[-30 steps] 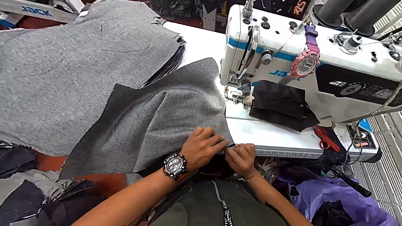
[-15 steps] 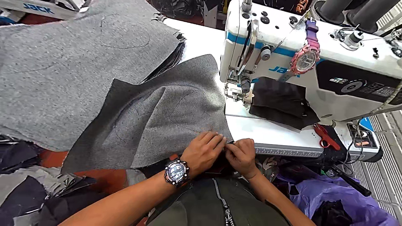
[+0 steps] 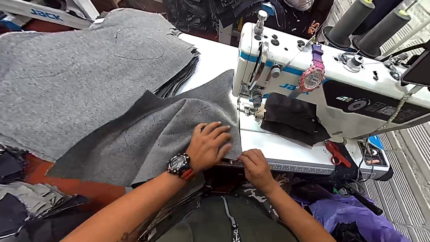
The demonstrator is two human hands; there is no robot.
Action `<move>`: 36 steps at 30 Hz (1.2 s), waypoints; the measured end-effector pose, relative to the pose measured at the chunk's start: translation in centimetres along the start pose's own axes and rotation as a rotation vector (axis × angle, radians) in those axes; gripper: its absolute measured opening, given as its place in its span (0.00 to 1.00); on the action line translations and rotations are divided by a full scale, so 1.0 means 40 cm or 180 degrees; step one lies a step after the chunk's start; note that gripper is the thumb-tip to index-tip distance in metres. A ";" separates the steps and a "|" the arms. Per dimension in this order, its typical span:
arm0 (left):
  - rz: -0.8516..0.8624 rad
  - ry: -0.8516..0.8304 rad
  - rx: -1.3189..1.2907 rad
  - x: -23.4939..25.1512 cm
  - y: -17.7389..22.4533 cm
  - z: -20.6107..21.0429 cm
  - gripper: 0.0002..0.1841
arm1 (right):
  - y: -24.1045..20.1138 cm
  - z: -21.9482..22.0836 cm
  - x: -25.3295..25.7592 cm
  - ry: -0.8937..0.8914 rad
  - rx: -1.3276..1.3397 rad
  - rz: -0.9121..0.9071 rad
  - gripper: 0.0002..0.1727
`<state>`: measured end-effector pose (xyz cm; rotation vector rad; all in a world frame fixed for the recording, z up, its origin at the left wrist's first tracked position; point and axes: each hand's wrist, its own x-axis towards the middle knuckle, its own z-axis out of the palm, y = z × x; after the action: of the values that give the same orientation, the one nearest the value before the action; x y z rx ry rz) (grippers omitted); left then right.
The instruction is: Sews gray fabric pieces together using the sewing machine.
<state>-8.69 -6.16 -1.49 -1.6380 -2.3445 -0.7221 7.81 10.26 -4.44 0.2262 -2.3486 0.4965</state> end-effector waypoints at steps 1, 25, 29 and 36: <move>-0.0073 -0.0015 0.0002 0.018 -0.002 0.004 0.25 | -0.004 0.005 -0.003 0.0037 0.0011 0.0039 0.08; 0.0243 -0.0740 0.0023 0.154 -0.113 0.004 0.34 | 0.043 0.014 0.098 -0.0322 -0.0446 0.0551 0.08; 0.0375 -0.0719 -0.0041 0.192 -0.147 0.011 0.34 | 0.066 0.020 0.130 -0.0434 -0.0505 0.0631 0.09; 0.0401 -0.0940 -0.0124 0.277 -0.220 0.013 0.35 | 0.101 0.052 0.195 -0.0501 -0.0661 0.0716 0.09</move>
<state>-20.84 0.88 0.25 -2.0102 -2.3999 -0.5353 -0.37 12.90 -1.68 -0.1007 -2.5734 0.3468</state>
